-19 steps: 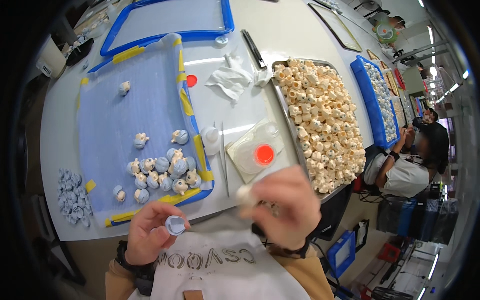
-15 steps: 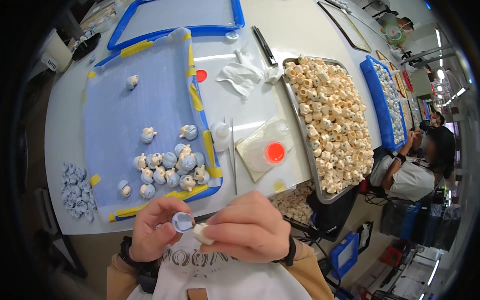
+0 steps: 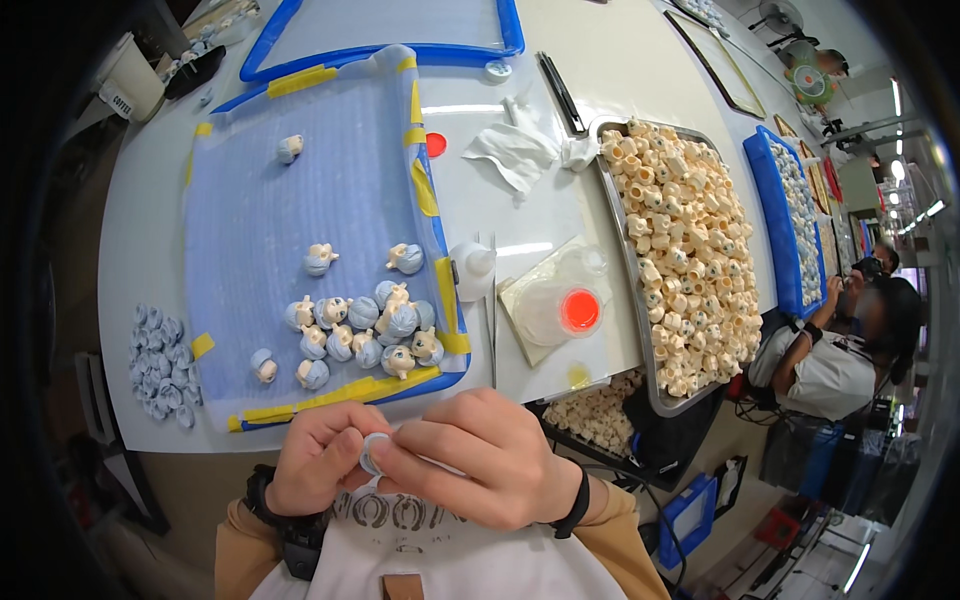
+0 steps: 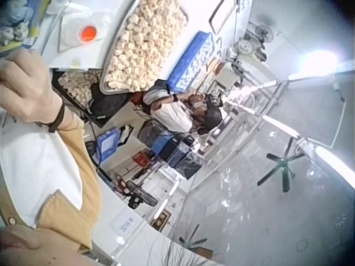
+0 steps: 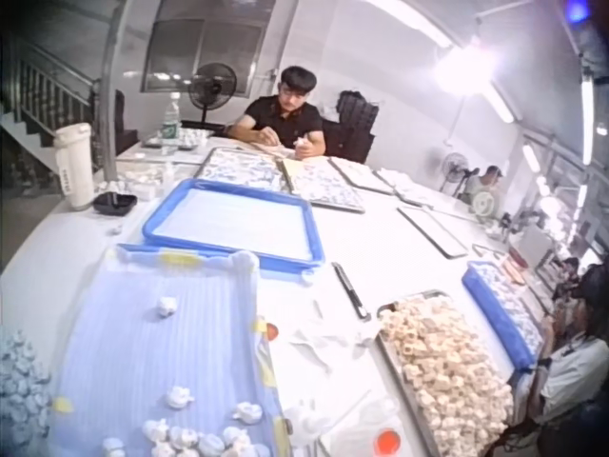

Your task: The person assembles small, two-part figurines by picking up a light blue base and a beige top, applying a small amount of liquid adhesive from a bottle, and pressing the parts together. The completed figures are placed onto a blue tray. The process is repeated continuously in a workshop setting.

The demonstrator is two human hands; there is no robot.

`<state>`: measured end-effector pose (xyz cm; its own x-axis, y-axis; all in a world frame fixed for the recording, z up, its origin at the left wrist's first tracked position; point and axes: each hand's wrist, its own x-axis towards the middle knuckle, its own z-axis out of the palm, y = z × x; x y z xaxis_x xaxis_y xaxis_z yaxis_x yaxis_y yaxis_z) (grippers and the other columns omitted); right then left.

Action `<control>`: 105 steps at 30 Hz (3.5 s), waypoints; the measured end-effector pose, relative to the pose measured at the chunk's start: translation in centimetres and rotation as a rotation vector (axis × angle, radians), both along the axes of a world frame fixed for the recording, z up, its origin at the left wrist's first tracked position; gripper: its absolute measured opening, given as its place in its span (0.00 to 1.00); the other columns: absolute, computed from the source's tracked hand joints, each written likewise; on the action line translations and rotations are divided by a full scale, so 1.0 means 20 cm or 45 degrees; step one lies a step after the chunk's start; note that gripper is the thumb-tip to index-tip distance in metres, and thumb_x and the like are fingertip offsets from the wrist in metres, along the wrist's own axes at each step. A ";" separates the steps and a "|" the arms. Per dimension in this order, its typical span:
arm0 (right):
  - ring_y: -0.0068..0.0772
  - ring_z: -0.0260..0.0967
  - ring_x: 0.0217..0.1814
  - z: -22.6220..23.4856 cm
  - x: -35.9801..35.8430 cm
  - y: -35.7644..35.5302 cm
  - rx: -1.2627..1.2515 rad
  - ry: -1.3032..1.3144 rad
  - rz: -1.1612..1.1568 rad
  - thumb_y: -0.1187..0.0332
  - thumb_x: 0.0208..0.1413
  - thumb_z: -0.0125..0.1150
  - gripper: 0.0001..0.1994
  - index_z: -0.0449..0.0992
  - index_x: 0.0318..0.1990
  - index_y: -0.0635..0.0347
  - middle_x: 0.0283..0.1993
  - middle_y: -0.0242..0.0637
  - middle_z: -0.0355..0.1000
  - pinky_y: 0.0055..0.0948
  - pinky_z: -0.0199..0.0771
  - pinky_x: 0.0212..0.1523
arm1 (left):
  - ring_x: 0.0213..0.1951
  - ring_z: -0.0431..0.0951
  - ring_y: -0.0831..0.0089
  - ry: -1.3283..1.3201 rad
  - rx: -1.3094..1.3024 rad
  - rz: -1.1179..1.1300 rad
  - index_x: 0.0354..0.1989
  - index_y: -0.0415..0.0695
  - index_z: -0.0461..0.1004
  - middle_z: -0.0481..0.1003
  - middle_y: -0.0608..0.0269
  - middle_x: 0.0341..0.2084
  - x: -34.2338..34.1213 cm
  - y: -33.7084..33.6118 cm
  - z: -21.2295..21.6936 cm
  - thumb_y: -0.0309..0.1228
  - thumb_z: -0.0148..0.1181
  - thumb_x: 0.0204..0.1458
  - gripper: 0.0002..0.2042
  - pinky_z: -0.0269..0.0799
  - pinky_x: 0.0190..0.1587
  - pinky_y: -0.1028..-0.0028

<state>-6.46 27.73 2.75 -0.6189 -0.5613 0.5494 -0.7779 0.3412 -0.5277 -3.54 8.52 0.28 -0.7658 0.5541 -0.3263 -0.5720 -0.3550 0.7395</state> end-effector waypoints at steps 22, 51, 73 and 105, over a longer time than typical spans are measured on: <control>0.33 0.61 0.25 -0.12 -0.07 -0.18 -0.030 0.010 -0.223 0.56 0.41 0.61 0.17 0.72 0.32 0.61 0.26 0.34 0.65 0.28 0.58 0.25 | 0.20 0.62 0.77 -0.009 0.182 0.572 0.44 0.35 0.64 0.68 0.58 0.28 0.07 -0.10 -0.01 0.48 0.36 0.56 0.24 0.59 0.22 0.80; 0.23 0.65 0.29 0.25 -0.16 0.82 0.407 -0.400 -1.200 0.65 0.47 0.60 0.12 0.74 0.37 0.63 0.29 0.34 0.71 0.25 0.63 0.26 | 0.28 0.68 0.70 0.040 0.276 1.148 0.41 0.35 0.61 0.62 0.43 0.40 0.06 -0.04 0.01 0.34 0.42 0.58 0.13 0.65 0.23 0.85; 0.39 0.68 0.33 0.01 -0.23 1.05 0.870 -0.148 -1.349 0.71 0.38 0.62 0.07 0.74 0.28 0.62 0.25 0.39 0.70 0.32 0.68 0.33 | 0.16 0.68 0.75 0.228 0.033 0.564 0.32 0.31 0.68 0.68 0.45 0.31 0.06 -0.04 0.02 0.35 0.56 0.50 0.15 0.63 0.14 0.82; 0.41 0.67 0.46 0.08 0.03 -0.04 -0.741 -1.009 1.331 0.72 0.43 0.62 0.08 0.69 0.29 0.63 0.39 0.46 0.71 0.35 0.65 0.44 | 0.33 0.61 0.76 0.311 -0.118 -0.066 0.40 0.36 0.63 0.60 0.63 0.31 0.07 0.06 0.18 0.57 0.60 0.39 0.34 0.57 0.34 0.76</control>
<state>-5.84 26.92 4.32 -0.3163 -0.7609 0.5666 0.0273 -0.6043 -0.7963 -2.19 9.67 3.97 -0.7994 0.5712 -0.1864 -0.3883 -0.2544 0.8857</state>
